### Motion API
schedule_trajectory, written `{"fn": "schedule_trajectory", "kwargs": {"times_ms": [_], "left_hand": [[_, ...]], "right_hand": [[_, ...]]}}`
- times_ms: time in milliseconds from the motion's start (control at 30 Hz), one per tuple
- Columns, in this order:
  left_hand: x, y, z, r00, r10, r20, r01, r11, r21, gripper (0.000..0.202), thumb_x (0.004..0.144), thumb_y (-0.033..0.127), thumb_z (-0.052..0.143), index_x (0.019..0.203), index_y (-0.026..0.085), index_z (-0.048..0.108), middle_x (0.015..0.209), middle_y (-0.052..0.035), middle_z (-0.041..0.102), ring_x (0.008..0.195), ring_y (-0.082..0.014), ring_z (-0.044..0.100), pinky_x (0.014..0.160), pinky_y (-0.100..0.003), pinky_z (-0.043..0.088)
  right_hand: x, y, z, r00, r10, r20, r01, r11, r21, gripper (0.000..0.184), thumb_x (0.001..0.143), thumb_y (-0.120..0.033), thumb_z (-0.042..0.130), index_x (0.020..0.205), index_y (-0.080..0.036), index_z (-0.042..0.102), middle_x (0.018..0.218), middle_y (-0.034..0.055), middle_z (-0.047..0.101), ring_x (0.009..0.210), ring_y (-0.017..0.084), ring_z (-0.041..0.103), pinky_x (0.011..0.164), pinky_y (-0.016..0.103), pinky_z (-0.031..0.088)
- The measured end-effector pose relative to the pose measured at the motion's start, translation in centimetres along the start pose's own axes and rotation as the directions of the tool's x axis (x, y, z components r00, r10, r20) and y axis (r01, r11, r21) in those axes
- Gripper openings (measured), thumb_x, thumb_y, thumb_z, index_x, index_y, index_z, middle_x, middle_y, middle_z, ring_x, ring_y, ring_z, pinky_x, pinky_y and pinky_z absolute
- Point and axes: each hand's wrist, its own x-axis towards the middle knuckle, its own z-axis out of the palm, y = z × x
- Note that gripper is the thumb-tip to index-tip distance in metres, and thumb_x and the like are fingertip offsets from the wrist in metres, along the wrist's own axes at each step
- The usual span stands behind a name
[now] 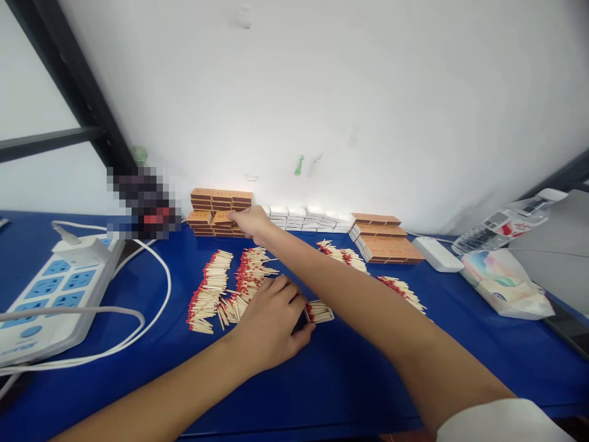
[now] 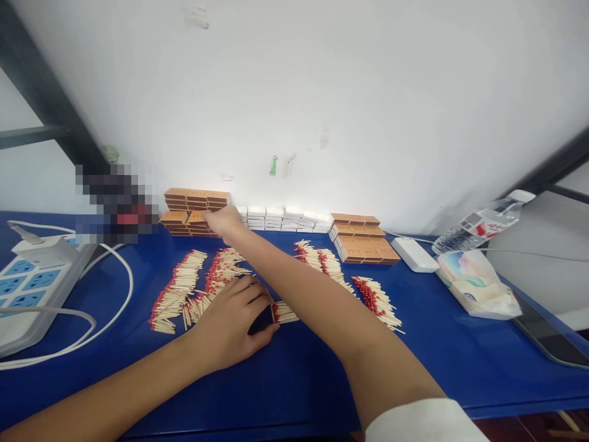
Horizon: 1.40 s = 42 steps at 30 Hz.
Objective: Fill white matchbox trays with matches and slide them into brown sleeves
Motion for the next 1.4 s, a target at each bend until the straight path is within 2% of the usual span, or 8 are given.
{"fn": "schedule_trajectory", "kwargs": {"times_ms": [100, 200, 300, 433, 567, 700, 1000, 1400], "left_hand": [[0.0, 0.1, -0.1, 1.000, -0.007, -0.022, 0.007, 1.000, 0.000, 0.022, 0.095, 0.036, 0.079, 0.105, 0.017, 0.078, 0.106, -0.0112, 0.079, 0.111, -0.0343, 0.070, 0.098, -0.054, 0.059], [-0.1, 0.1, 0.0, 0.999, -0.004, -0.043, 0.003, 1.000, -0.007, 0.030, 0.095, 0.039, 0.079, 0.114, 0.015, 0.078, 0.114, -0.0125, 0.079, 0.116, -0.0353, 0.068, 0.105, -0.056, 0.057], [-0.1, 0.0, 0.3, 0.998, 0.009, -0.059, -0.010, 1.000, -0.011, 0.044, 0.095, 0.044, 0.081, 0.124, 0.013, 0.075, 0.122, -0.0134, 0.078, 0.121, -0.0366, 0.066, 0.109, -0.058, 0.054], [0.1, -0.1, 0.7, 0.997, 0.027, -0.071, -0.028, 1.000, -0.013, 0.031, 0.096, 0.041, 0.082, 0.113, 0.016, 0.077, 0.113, -0.0099, 0.079, 0.113, -0.0333, 0.067, 0.103, -0.054, 0.055], [0.4, -0.3, 0.4, 0.995, 0.016, -0.102, -0.019, 1.000, -0.025, 0.022, 0.098, 0.038, 0.081, 0.105, 0.018, 0.076, 0.105, -0.0077, 0.079, 0.106, -0.0307, 0.067, 0.099, -0.052, 0.055], [0.6, -0.5, -0.1, 0.987, -0.027, -0.159, 0.019, 0.998, -0.054, 0.022, 0.100, 0.040, 0.080, 0.106, 0.019, 0.074, 0.100, -0.0064, 0.080, 0.102, -0.0290, 0.068, 0.095, -0.048, 0.056], [0.5, -0.7, -0.1, 0.972, -0.032, -0.233, 0.008, 0.995, -0.104, 0.028, 0.096, 0.038, 0.085, 0.114, 0.018, 0.077, 0.099, -0.0079, 0.079, 0.098, -0.0275, 0.071, 0.088, -0.044, 0.061], [0.7, -0.8, -0.7, 0.972, 0.028, -0.233, -0.071, 0.982, -0.177, 0.031, 0.097, 0.036, 0.086, 0.120, 0.018, 0.074, 0.103, -0.0066, 0.082, 0.100, -0.0260, 0.072, 0.089, -0.042, 0.062]], "right_hand": [[-2.3, 0.0, -2.9, 0.996, -0.018, -0.087, 0.024, 0.998, 0.061, 0.040, 0.104, -0.052, 0.068, 0.079, -0.022, 0.062, 0.060, -0.0053, 0.039, 0.060, 0.014, 0.039, 0.057, 0.030, 0.038], [-6.6, 1.6, -7.8, 0.987, -0.113, -0.113, 0.123, 0.989, 0.082, 0.034, 0.099, -0.046, 0.077, 0.079, -0.021, 0.064, 0.073, -0.0020, 0.055, 0.069, 0.013, 0.046, 0.065, 0.029, 0.039], [-12.5, 4.7, -12.6, 0.968, -0.220, -0.117, 0.221, 0.975, -0.009, 0.045, 0.093, -0.057, 0.081, 0.072, -0.021, 0.062, 0.074, -0.0017, 0.055, 0.070, 0.014, 0.048, 0.065, 0.030, 0.038], [-20.7, 9.3, -15.6, 0.992, -0.013, -0.125, 0.011, 1.000, -0.020, 0.053, 0.098, -0.070, 0.072, 0.076, -0.023, 0.059, 0.065, -0.0038, 0.051, 0.060, 0.013, 0.045, 0.055, 0.029, 0.034], [-26.4, 11.8, -14.8, 0.976, 0.147, -0.157, -0.144, 0.989, 0.033, 0.056, 0.095, -0.075, 0.073, 0.078, -0.023, 0.062, 0.063, -0.0029, 0.056, 0.054, 0.013, 0.049, 0.048, 0.027, 0.036], [-28.8, 11.8, -12.9, 0.958, 0.224, -0.177, -0.202, 0.970, 0.134, 0.058, 0.094, -0.079, 0.071, 0.080, -0.023, 0.067, 0.054, -0.0043, 0.053, 0.043, 0.011, 0.045, 0.040, 0.027, 0.031], [-28.4, 11.7, -11.1, 0.946, 0.235, -0.223, -0.169, 0.945, 0.280, 0.058, 0.092, -0.079, 0.075, 0.083, -0.021, 0.071, 0.052, -0.0032, 0.057, 0.041, 0.010, 0.045, 0.037, 0.023, 0.032], [-27.7, 12.4, -10.2, 0.941, 0.182, -0.287, -0.070, 0.930, 0.362, 0.055, 0.094, -0.076, 0.075, 0.101, -0.022, 0.066, 0.075, 0.0025, 0.075, 0.048, 0.011, 0.055, 0.038, 0.021, 0.042]]}}
